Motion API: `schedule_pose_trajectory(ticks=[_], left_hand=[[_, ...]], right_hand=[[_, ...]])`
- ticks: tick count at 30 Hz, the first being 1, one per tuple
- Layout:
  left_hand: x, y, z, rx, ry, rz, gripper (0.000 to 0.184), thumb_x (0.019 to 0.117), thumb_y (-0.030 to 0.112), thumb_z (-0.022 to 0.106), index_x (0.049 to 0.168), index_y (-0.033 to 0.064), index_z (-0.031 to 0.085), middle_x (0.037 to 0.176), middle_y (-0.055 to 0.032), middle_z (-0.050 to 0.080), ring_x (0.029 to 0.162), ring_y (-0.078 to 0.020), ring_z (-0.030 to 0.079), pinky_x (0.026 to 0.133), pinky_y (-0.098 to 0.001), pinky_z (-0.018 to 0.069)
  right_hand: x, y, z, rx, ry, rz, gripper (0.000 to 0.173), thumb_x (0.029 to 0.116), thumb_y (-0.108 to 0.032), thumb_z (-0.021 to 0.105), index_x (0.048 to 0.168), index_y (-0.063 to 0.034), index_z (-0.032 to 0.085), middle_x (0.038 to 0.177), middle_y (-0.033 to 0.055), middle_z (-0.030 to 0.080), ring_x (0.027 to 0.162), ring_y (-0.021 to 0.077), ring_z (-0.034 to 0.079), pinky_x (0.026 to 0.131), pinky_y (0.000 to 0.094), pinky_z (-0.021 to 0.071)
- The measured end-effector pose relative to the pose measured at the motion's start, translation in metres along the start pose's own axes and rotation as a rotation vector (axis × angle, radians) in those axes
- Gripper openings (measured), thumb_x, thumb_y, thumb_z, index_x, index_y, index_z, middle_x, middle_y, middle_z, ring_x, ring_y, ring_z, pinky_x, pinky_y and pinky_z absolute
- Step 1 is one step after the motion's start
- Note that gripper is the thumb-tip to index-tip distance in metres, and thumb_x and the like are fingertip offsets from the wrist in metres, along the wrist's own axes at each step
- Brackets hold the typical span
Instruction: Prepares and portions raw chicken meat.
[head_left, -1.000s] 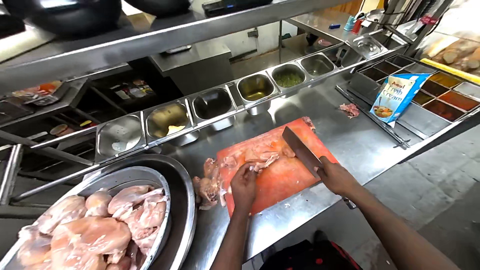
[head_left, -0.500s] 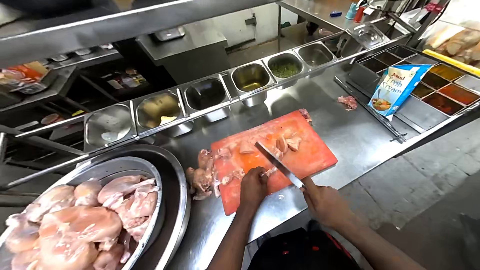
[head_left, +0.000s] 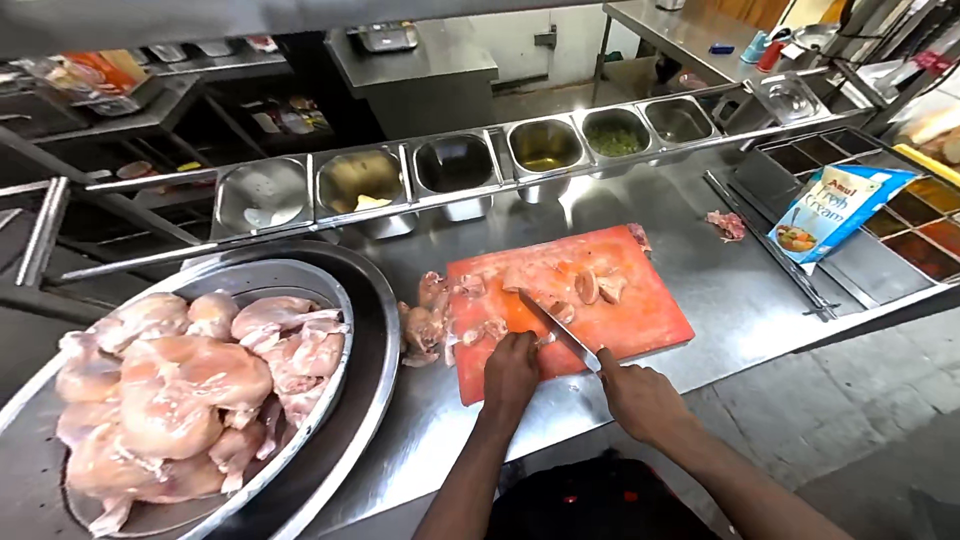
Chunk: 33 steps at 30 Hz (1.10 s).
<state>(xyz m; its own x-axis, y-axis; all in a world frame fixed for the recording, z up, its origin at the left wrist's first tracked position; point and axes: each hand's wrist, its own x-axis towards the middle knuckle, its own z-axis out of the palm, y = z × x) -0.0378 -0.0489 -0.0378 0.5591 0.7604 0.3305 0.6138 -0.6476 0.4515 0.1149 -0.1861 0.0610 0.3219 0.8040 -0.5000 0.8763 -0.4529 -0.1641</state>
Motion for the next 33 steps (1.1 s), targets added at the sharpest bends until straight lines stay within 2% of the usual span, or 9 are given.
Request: schedule_pose_trajectory(ticks=[3,7,9,11,13,15,22,28,33], left_hand=[[-0.003,-0.003,-0.004,0.000,-0.043,-0.009,0.014,0.0954,0.013,0.067,0.104,0.0078,0.076,0.098,-0.0110,0.074,0.087,-0.0272,0.074,0.076,-0.0472,0.0621],[-0.009,-0.006,-0.004,-0.084,-0.053,-0.002,0.015,0.0951,0.010,0.066,0.105,0.0071,0.077,0.105,-0.0118,0.074,0.092,-0.0277,0.074,0.079,-0.0484,0.0620],[-0.013,-0.007,-0.001,-0.085,-0.002,0.026,0.013,0.0950,0.010,0.067,0.103,0.0071,0.077,0.103,-0.0111,0.074,0.092,-0.0269,0.074,0.078,-0.0471,0.0624],[-0.014,-0.007,0.001,-0.083,0.003,0.020,0.013,0.0954,0.010,0.067,0.104,0.0072,0.077,0.104,-0.0108,0.075,0.094,-0.0265,0.074,0.080,-0.0464,0.0624],[-0.017,-0.010,0.004,-0.073,0.004,0.026,0.014,0.0948,0.008,0.065,0.103,0.0067,0.077,0.105,-0.0117,0.075,0.096,-0.0276,0.074,0.082,-0.0468,0.0624],[-0.021,-0.012,0.005,-0.055,0.010,0.034,0.013,0.0948,0.008,0.064,0.101,0.0076,0.076,0.106,-0.0113,0.075,0.097,-0.0275,0.074,0.081,-0.0467,0.0625],[-0.022,-0.016,0.004,0.007,0.035,0.017,0.012,0.0947,0.013,0.068,0.101,0.0122,0.077,0.106,-0.0074,0.075,0.097,-0.0270,0.074,0.075,-0.0466,0.0619],[-0.021,-0.016,0.002,-0.040,0.018,-0.007,0.014,0.0946,0.012,0.067,0.103,0.0106,0.078,0.106,-0.0089,0.075,0.097,-0.0282,0.073,0.077,-0.0480,0.0615],[-0.025,-0.022,0.002,-0.002,0.043,0.034,0.012,0.0946,0.014,0.068,0.102,0.0108,0.077,0.104,-0.0087,0.075,0.097,-0.0270,0.073,0.078,-0.0459,0.0621]], right_hand=[[-0.003,-0.005,0.006,0.041,0.117,-0.033,0.032,0.1100,-0.030,0.037,0.132,-0.0127,0.052,0.089,0.0143,0.070,0.088,0.0371,0.073,0.076,0.0529,0.0572],[-0.004,-0.015,0.016,0.129,0.794,-0.274,0.023,0.1033,-0.026,0.048,0.107,-0.0074,0.062,0.057,0.0034,0.057,0.048,0.0254,0.063,0.042,0.0428,0.0513],[-0.001,-0.027,0.012,0.162,0.949,-0.331,0.024,0.1032,-0.025,0.047,0.104,-0.0053,0.060,0.054,0.0004,0.053,0.042,0.0207,0.057,0.037,0.0386,0.0470],[0.007,-0.036,0.013,0.107,0.747,-0.251,0.021,0.1017,-0.022,0.048,0.105,-0.0044,0.059,0.057,0.0050,0.058,0.047,0.0261,0.064,0.043,0.0431,0.0528],[0.023,-0.047,0.007,-0.001,0.171,-0.058,0.025,0.1067,-0.021,0.044,0.128,-0.0084,0.049,0.083,0.0130,0.068,0.079,0.0356,0.073,0.070,0.0513,0.0585],[0.036,-0.053,0.007,-0.059,-0.020,-0.008,0.030,0.1036,-0.017,0.049,0.132,-0.0098,0.045,0.093,0.0159,0.069,0.089,0.0383,0.073,0.074,0.0536,0.0583],[0.039,-0.043,-0.013,-0.077,0.004,-0.018,0.029,0.1042,-0.020,0.051,0.132,-0.0111,0.048,0.094,0.0159,0.069,0.091,0.0382,0.072,0.075,0.0541,0.0582],[0.011,-0.048,-0.025,-0.007,0.450,-0.139,0.023,0.1092,-0.033,0.044,0.111,-0.0108,0.050,0.062,0.0051,0.058,0.058,0.0293,0.067,0.051,0.0454,0.0540],[0.055,-0.062,-0.004,-0.005,-0.035,0.023,0.034,0.1016,-0.016,0.053,0.133,-0.0070,0.044,0.099,0.0183,0.069,0.094,0.0398,0.072,0.077,0.0554,0.0587]])
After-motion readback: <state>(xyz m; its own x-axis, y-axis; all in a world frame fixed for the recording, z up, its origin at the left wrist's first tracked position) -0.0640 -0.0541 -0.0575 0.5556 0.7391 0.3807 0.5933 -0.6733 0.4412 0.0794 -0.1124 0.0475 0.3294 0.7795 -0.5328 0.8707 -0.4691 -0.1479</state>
